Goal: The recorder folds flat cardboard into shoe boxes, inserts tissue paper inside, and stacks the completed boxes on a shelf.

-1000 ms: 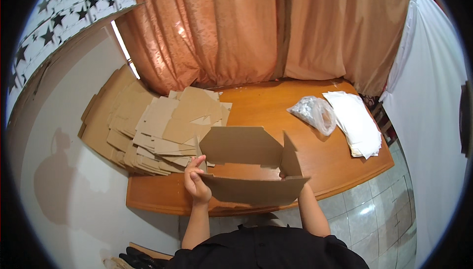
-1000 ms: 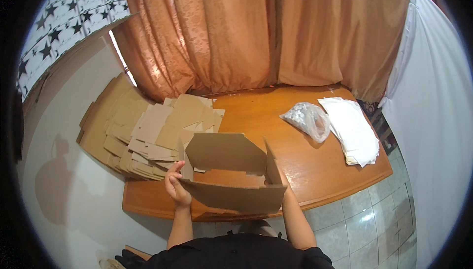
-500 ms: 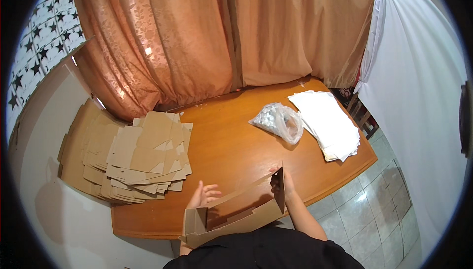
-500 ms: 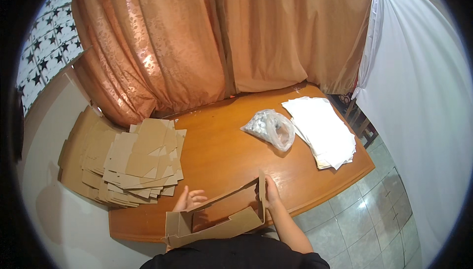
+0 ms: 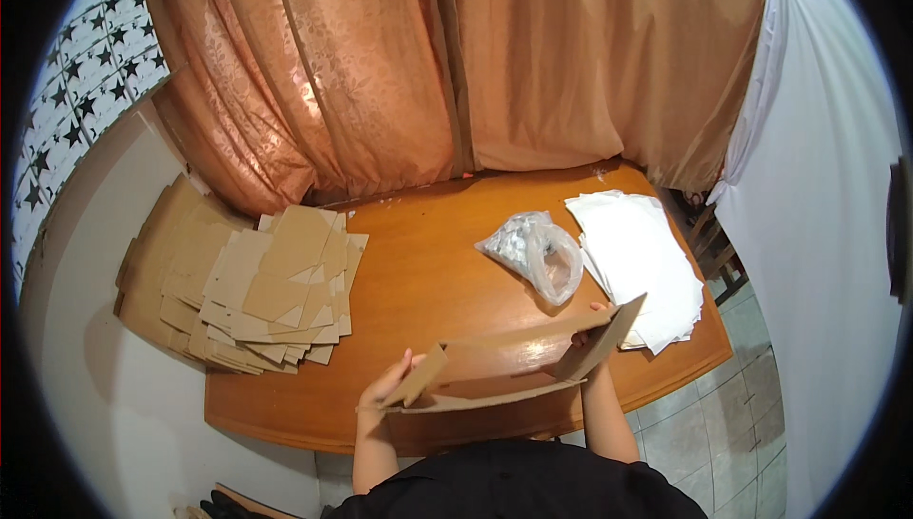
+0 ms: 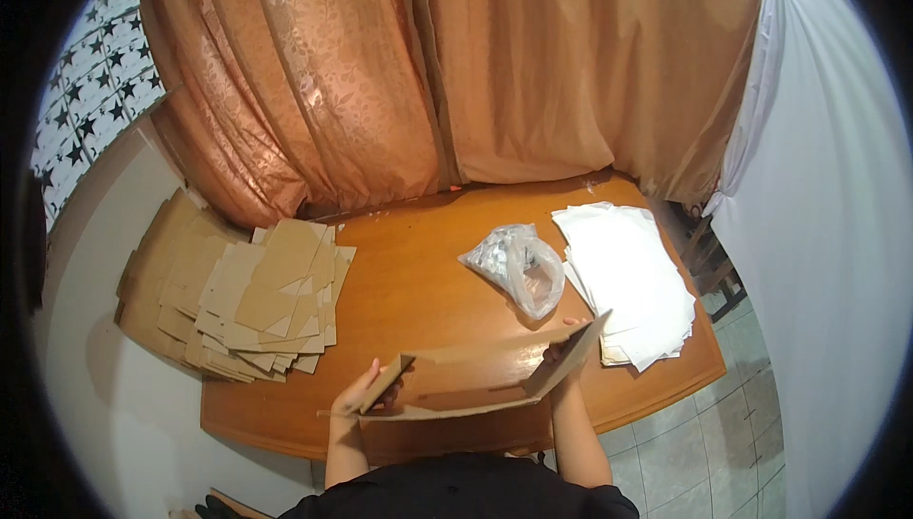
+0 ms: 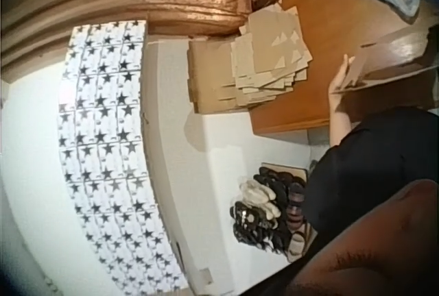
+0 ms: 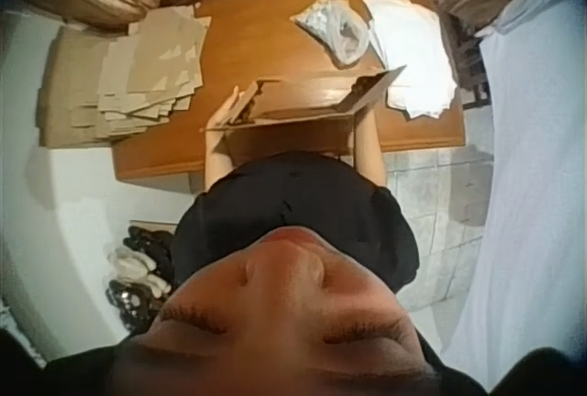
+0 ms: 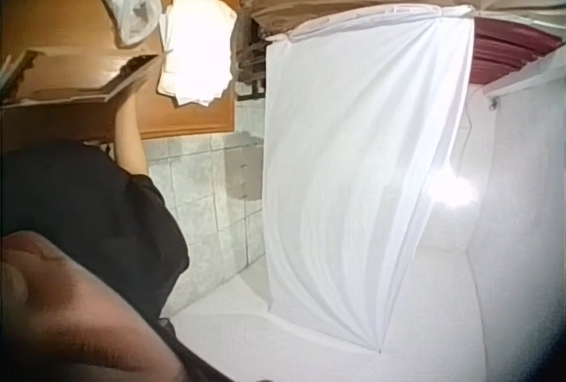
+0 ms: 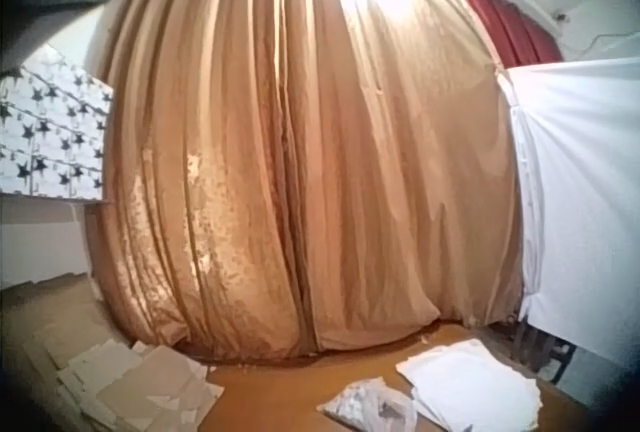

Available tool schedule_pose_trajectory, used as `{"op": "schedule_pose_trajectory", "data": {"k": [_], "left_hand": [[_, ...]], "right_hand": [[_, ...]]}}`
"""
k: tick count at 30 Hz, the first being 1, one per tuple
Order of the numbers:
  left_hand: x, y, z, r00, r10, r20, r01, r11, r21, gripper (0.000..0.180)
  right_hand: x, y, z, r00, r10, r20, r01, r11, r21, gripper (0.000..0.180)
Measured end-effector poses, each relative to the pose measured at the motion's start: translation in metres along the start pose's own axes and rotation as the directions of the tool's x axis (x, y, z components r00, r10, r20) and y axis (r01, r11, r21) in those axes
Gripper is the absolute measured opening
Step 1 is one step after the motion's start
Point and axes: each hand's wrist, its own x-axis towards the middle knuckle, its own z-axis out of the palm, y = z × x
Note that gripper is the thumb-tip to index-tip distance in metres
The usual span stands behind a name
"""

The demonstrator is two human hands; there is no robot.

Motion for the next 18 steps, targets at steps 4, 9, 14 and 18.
{"op": "schedule_pose_trajectory", "data": {"k": [4,9,14,18], "left_hand": [[0.017,0.011,0.002,0.969,-0.058,-0.242,0.054,0.998,-0.02,0.051],[0.036,-0.039,-0.06,0.884,0.349,-0.312,-0.461,0.764,-0.451,0.035],[0.055,0.01,-0.03,0.769,0.501,-0.398,-0.637,0.656,-0.404,0.034],[0.051,0.02,-0.028,0.74,0.582,-0.336,-0.67,0.677,-0.305,0.035]], "right_hand": [[0.028,0.022,-0.064,0.861,0.284,0.422,-0.379,0.912,0.159,0.033],[0.016,0.03,0.06,0.796,0.565,-0.216,-0.591,0.65,-0.477,0.03],[0.048,0.018,0.123,0.945,0.271,-0.184,-0.327,0.753,-0.571,0.025],[0.061,0.003,0.132,0.944,0.309,-0.117,-0.326,0.807,-0.492,0.029]]}}
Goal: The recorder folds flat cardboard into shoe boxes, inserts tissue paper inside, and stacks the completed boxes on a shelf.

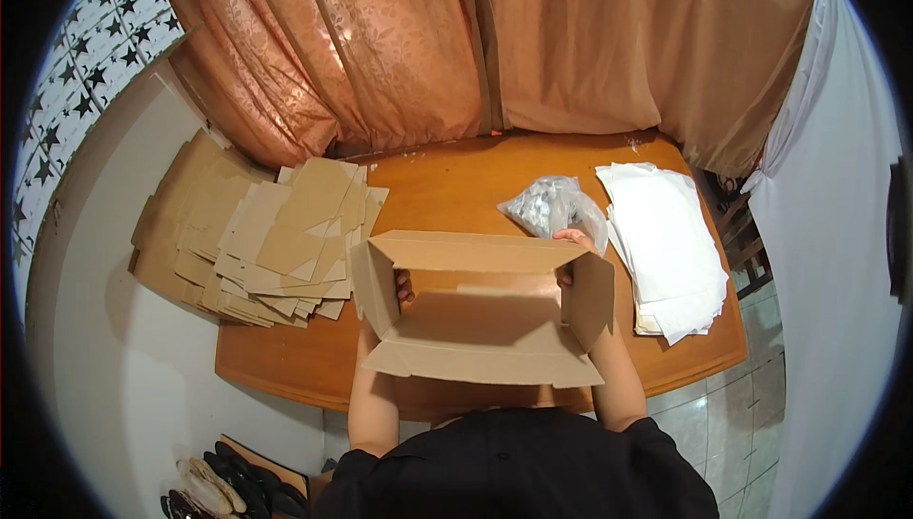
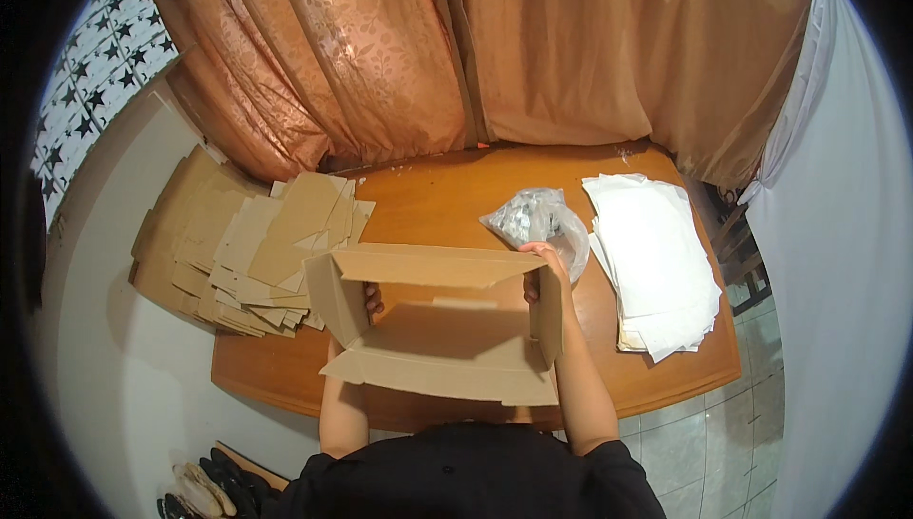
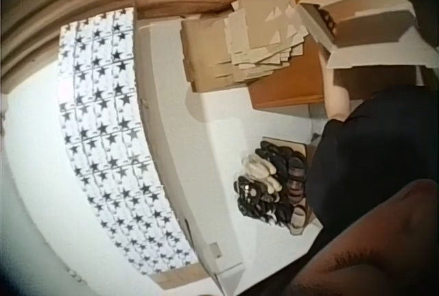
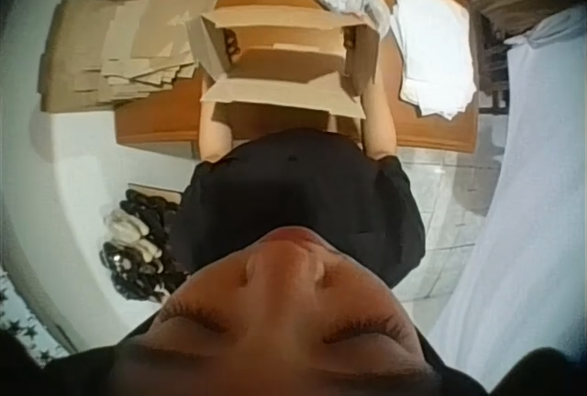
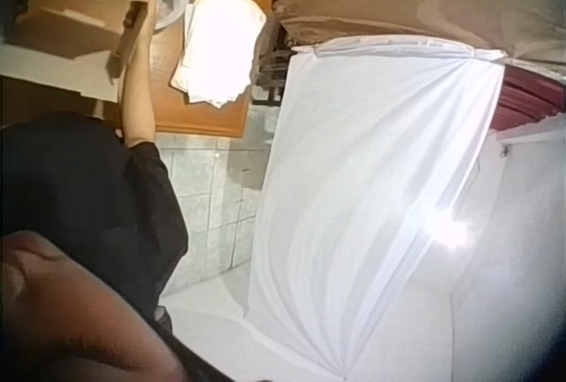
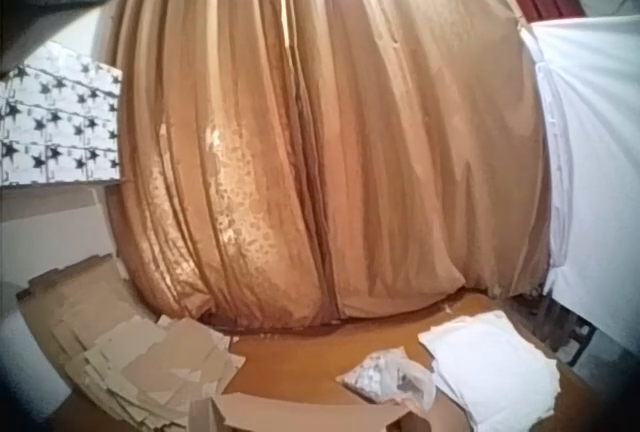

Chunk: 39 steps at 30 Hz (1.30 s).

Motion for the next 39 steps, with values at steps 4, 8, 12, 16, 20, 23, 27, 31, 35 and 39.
{"op": "schedule_pose_trajectory", "data": {"k": [4,8,12,16,20,23,27,31,35,39], "left_hand": [[-0.036,-0.044,-0.03,0.949,-0.136,-0.285,0.205,0.953,0.225,0.036],[-0.053,-0.09,-0.077,0.742,-0.447,-0.5,0.594,0.784,0.182,0.047],[-0.057,-0.098,-0.075,0.798,-0.197,-0.569,0.477,0.784,0.397,0.041],[-0.047,-0.086,-0.084,0.734,0.168,-0.658,0.276,0.812,0.515,0.033],[-0.053,-0.039,-0.021,0.754,0.318,-0.575,0.068,0.833,0.549,0.034],[-0.07,-0.011,0.0,0.934,0.355,-0.049,-0.174,0.568,0.804,0.037],[-0.082,0.013,0.045,0.943,0.077,0.322,-0.324,0.015,0.946,0.042],[-0.082,0.003,0.042,0.997,-0.075,0.009,-0.018,-0.115,0.993,0.053],[-0.075,-0.028,0.029,0.988,0.156,0.0,0.028,-0.18,0.983,0.056],[-0.076,-0.077,-0.006,0.851,0.457,0.26,-0.173,-0.224,0.959,0.059]], "right_hand": [[0.022,0.084,-0.072,0.991,0.128,-0.035,-0.13,0.989,-0.071,0.03],[0.025,0.172,-0.148,0.954,0.267,-0.138,-0.282,0.953,-0.106,0.031],[0.024,0.179,-0.149,0.96,0.035,-0.276,-0.108,0.961,-0.254,0.028],[0.01,0.127,-0.1,0.916,-0.159,-0.368,0.021,0.935,-0.353,0.024],[-0.017,0.076,-0.069,0.969,0.053,-0.242,-0.097,0.98,-0.173,0.037],[-0.039,0.051,-0.056,0.988,0.073,-0.137,-0.104,0.965,-0.242,0.048],[-0.055,0.048,-0.055,0.979,-0.164,0.12,0.197,0.911,-0.362,0.057],[-0.056,0.048,-0.056,0.988,-0.117,0.101,0.153,0.827,-0.542,0.06],[-0.05,0.05,-0.067,0.996,-0.094,0.003,0.09,0.94,-0.329,0.056],[-0.044,0.061,-0.068,0.968,-0.245,0.057,0.245,0.864,-0.439,0.05]]}}
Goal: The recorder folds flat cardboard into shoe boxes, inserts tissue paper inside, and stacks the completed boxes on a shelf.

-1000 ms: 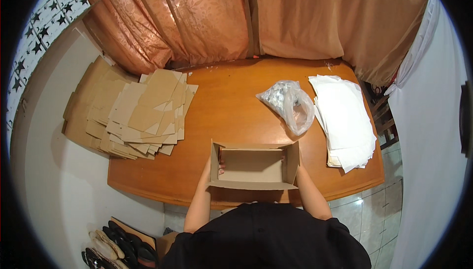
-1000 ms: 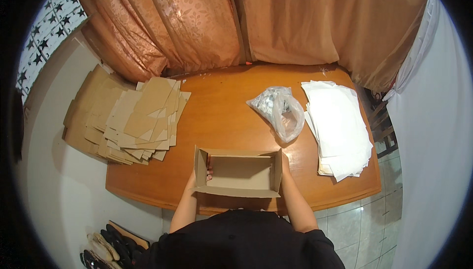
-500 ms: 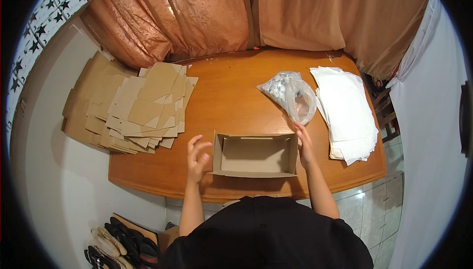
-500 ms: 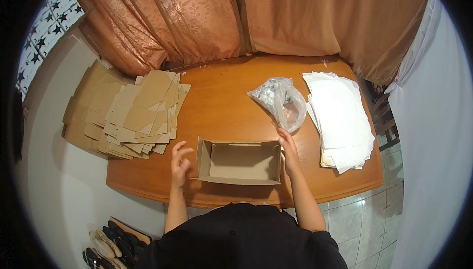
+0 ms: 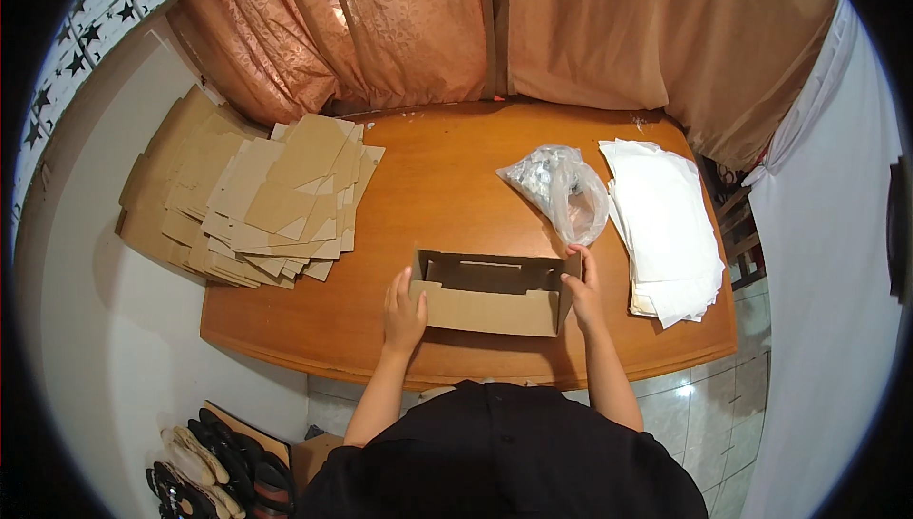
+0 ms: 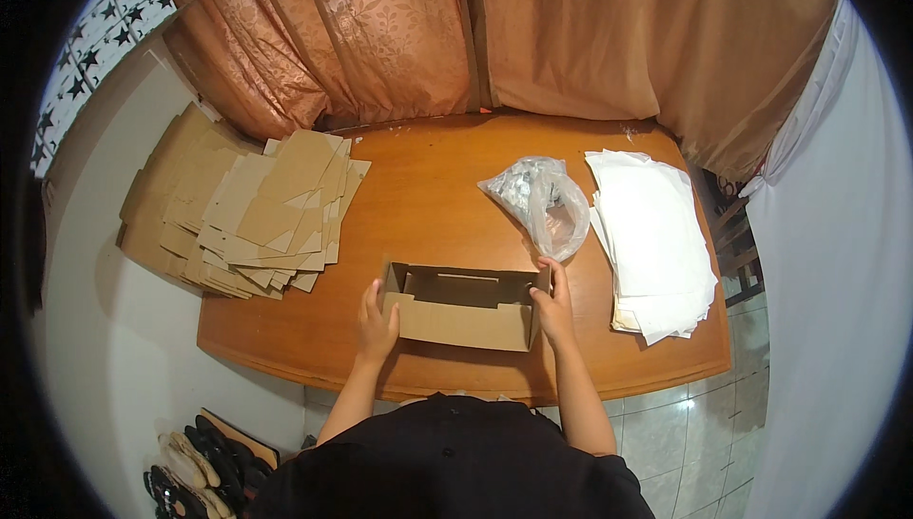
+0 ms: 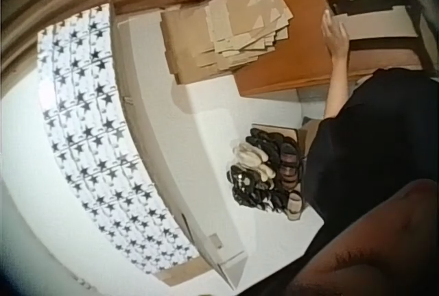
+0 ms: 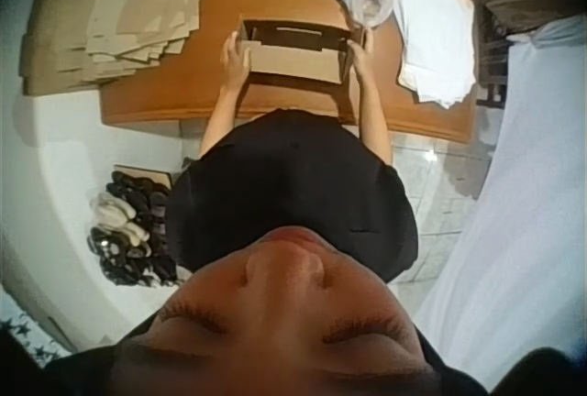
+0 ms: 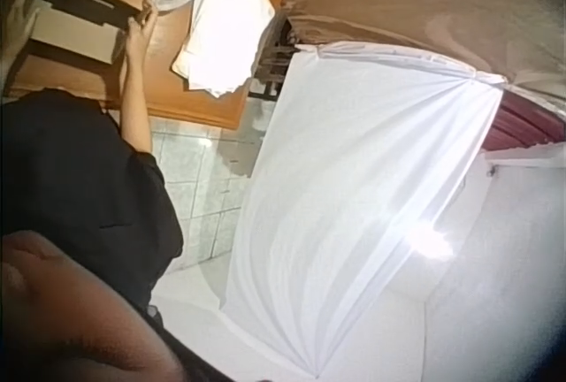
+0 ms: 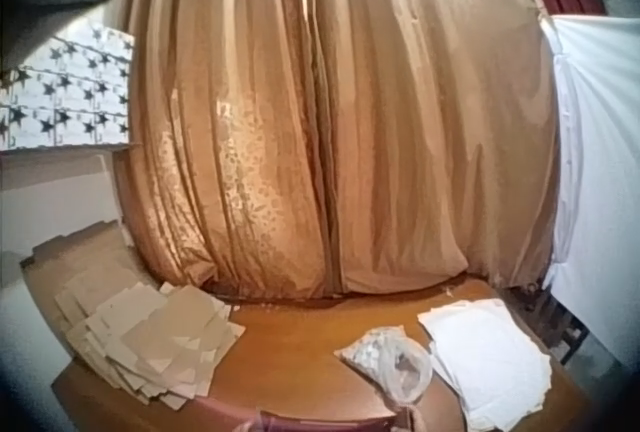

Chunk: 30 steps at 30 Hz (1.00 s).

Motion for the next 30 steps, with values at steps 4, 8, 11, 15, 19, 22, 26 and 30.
{"op": "schedule_pose_trajectory", "data": {"k": [4,8,11,15,19,22,26,30], "left_hand": [[-0.016,-0.012,0.012,0.999,0.027,-0.021,-0.028,0.997,-0.067,0.048],[-0.02,-0.017,0.009,0.994,0.046,-0.098,-0.048,0.999,-0.017,0.041],[-0.012,-0.014,0.003,0.995,0.087,-0.052,-0.088,0.996,-0.027,0.038],[-0.005,-0.004,-0.01,0.983,0.101,0.153,-0.094,0.994,-0.053,0.033],[-0.001,0.007,-0.009,0.933,0.021,0.359,-0.035,0.999,0.032,0.034],[-0.003,0.001,-0.005,0.925,-0.021,0.378,-0.006,0.997,0.072,0.03],[0.005,0.012,-0.006,0.904,-0.058,0.423,-0.018,0.985,0.174,0.028],[0.007,0.014,-0.006,0.89,-0.075,0.449,-0.003,0.985,0.17,0.027]], "right_hand": [[0.003,0.004,0.006,0.964,-0.248,0.097,0.265,0.925,-0.272,0.034],[0.006,-0.016,0.027,0.918,-0.26,0.299,0.395,0.659,-0.639,0.042],[0.005,-0.02,0.045,0.948,-0.132,0.29,0.31,0.588,-0.747,0.06],[0.006,-0.012,0.05,0.954,-0.055,0.294,0.26,0.64,-0.723,0.072],[0.007,-0.003,0.041,0.949,-0.11,0.296,0.269,0.77,-0.579,0.059],[0.006,-0.007,0.038,0.95,-0.111,0.291,0.262,0.792,-0.551,0.055],[0.014,0.003,0.027,0.959,-0.124,0.254,0.216,0.901,-0.377,0.052],[0.012,0.003,0.025,0.961,-0.171,0.218,0.252,0.866,-0.432,0.06]]}}
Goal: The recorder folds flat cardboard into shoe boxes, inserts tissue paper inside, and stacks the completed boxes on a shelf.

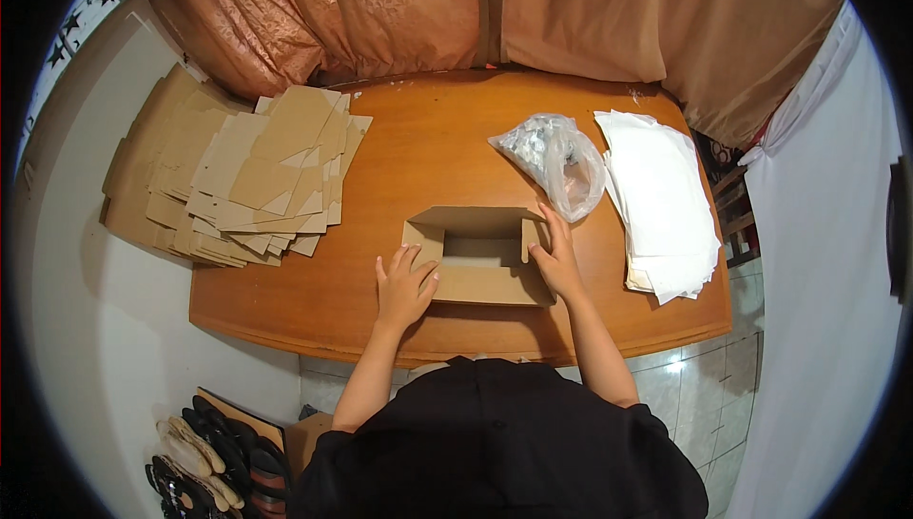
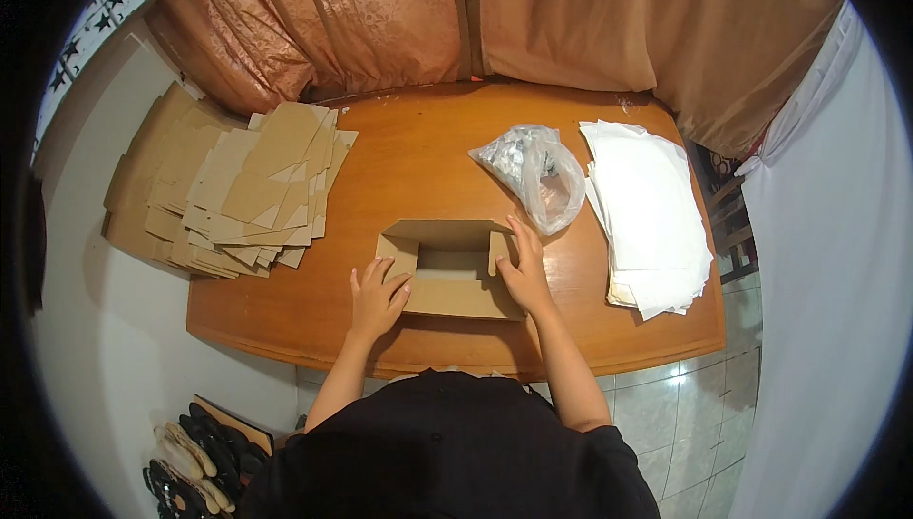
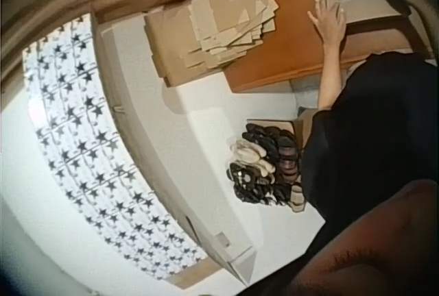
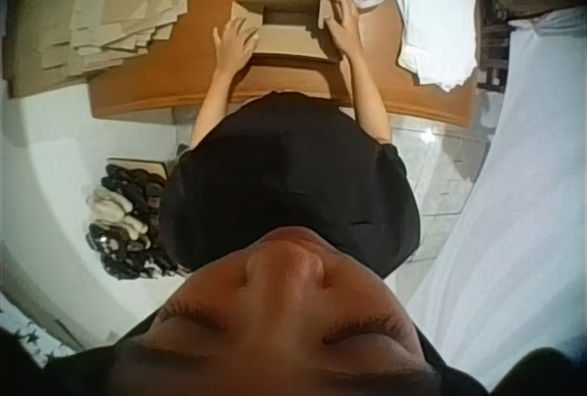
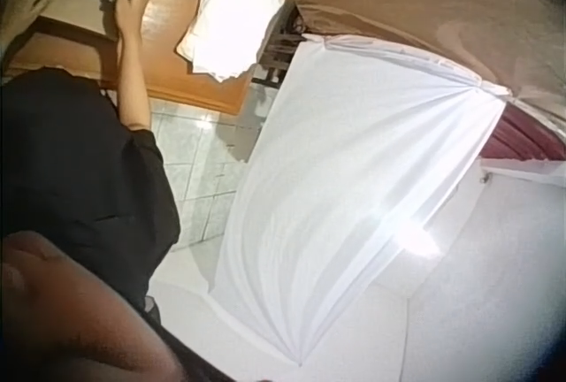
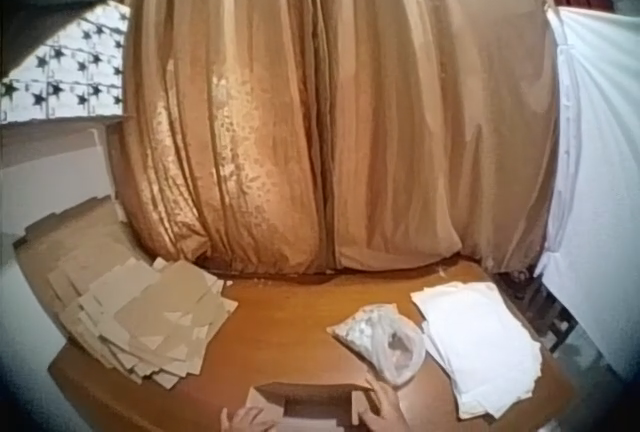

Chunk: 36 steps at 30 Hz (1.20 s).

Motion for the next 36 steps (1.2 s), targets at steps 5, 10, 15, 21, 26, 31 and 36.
{"op": "schedule_pose_trajectory", "data": {"k": [5,10,15,21,26,31,36], "left_hand": [[-0.003,-0.011,0.004,0.998,-0.016,-0.054,0.005,0.983,-0.183,0.022],[0.004,-0.004,-0.002,0.985,-0.12,-0.126,0.068,0.932,-0.355,0.024],[0.021,-0.003,-0.003,0.967,-0.096,-0.234,0.002,0.928,-0.373,0.032],[0.043,0.007,0.002,0.955,-0.17,-0.243,0.013,0.844,-0.537,0.03],[0.046,-0.008,0.009,0.993,-0.075,-0.091,0.03,0.906,-0.423,0.033],[0.039,0.006,-0.001,0.999,0.041,0.017,-0.038,0.991,-0.126,0.049],[0.036,0.014,0.006,0.988,-0.15,-0.039,0.153,0.986,0.069,0.068]], "right_hand": [[-0.009,0.006,0.009,0.996,0.085,-0.038,-0.09,0.977,-0.192,0.077],[-0.014,0.011,0.013,0.987,0.158,-0.032,-0.16,0.941,-0.298,0.084],[-0.015,0.009,0.015,0.986,0.148,-0.075,-0.165,0.921,-0.353,0.078],[-0.014,0.007,0.016,0.989,0.131,-0.068,-0.147,0.913,-0.382,0.068],[-0.018,0.048,0.02,0.998,0.005,-0.055,-0.015,0.984,-0.177,0.062],[-0.014,0.015,0.018,0.996,0.084,-0.036,-0.091,0.953,-0.289,0.065],[-0.012,-0.002,0.016,0.99,0.138,0.024,-0.107,0.853,-0.511,0.073]]}}
